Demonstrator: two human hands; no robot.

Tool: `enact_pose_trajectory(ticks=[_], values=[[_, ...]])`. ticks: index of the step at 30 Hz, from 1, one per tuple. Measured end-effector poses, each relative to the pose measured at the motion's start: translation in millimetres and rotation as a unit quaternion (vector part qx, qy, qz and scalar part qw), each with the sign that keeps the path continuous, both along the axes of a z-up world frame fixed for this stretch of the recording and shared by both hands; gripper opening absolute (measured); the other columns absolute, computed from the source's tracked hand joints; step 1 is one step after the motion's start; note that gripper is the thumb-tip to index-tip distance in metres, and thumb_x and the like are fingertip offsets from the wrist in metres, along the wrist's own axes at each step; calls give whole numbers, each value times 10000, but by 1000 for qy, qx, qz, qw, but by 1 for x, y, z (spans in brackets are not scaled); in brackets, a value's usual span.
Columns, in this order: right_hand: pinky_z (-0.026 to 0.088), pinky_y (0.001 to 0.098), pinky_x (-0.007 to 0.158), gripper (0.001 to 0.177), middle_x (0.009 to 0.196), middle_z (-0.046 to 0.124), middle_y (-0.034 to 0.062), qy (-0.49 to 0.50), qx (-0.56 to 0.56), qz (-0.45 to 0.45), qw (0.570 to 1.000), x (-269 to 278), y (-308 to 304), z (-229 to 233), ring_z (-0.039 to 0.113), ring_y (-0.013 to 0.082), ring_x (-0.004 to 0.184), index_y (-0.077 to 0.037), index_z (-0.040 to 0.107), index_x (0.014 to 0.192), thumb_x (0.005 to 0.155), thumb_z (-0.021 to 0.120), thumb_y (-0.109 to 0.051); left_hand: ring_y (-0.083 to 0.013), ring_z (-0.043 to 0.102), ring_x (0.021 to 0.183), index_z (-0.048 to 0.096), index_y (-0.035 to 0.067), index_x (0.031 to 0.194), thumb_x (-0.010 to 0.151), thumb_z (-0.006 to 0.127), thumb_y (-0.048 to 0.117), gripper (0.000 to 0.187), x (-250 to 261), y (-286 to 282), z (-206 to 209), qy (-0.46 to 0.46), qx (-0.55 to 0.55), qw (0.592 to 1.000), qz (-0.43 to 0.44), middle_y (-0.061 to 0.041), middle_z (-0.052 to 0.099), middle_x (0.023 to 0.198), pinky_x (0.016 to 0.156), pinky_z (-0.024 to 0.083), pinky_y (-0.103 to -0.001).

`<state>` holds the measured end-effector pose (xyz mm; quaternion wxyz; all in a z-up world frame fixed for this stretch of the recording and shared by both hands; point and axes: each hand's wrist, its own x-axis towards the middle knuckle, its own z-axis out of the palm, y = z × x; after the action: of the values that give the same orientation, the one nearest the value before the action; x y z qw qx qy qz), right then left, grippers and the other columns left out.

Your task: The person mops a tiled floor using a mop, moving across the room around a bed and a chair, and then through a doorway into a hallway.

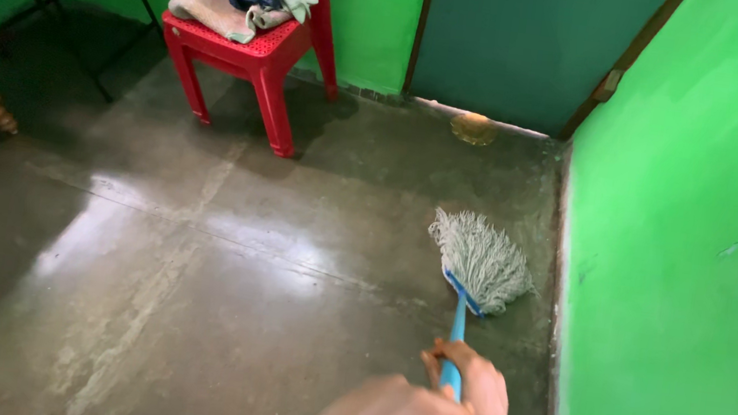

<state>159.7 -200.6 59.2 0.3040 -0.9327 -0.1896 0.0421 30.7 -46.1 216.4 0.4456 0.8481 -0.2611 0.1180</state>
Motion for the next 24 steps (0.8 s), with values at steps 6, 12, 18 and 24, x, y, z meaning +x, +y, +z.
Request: enact_pose_trajectory(ticks=[6,12,18,24], values=[[559,371,869,243,961,794,107,-102,159,-9,982,-32,-19,-19,737,262,1101,-93,776,1035,797,727,-103,-305,704,785,666,93,854,849,658,181,89,9,-34,-23,30,-45,998,-34,-85,695,854,669,549,-401],[375,340,1183,280,1217,707,28,57,504,53,860,5,20,22,582,132,1333,-208,604,1170,955,453,-112,-319,713,852,653,79,882,875,611,175,105,53,-23,-23,78,-54,995,18,-108,708,915,724,556,-405],[273,449,1235,255,1120,788,79,-52,252,90,962,165,24,-6,617,262,1331,-75,758,1039,946,538,15,-307,712,957,651,84,954,883,585,194,147,170,-20,-63,89,-61,993,48,-94,710,989,776,560,-407],[384,427,1218,243,1122,763,47,-118,207,170,956,371,-12,-156,615,253,1303,-91,752,1021,823,697,40,-262,638,1323,673,138,981,938,652,177,62,307,-52,-206,-4,-7,995,98,-41,700,1207,1134,536,-342]])
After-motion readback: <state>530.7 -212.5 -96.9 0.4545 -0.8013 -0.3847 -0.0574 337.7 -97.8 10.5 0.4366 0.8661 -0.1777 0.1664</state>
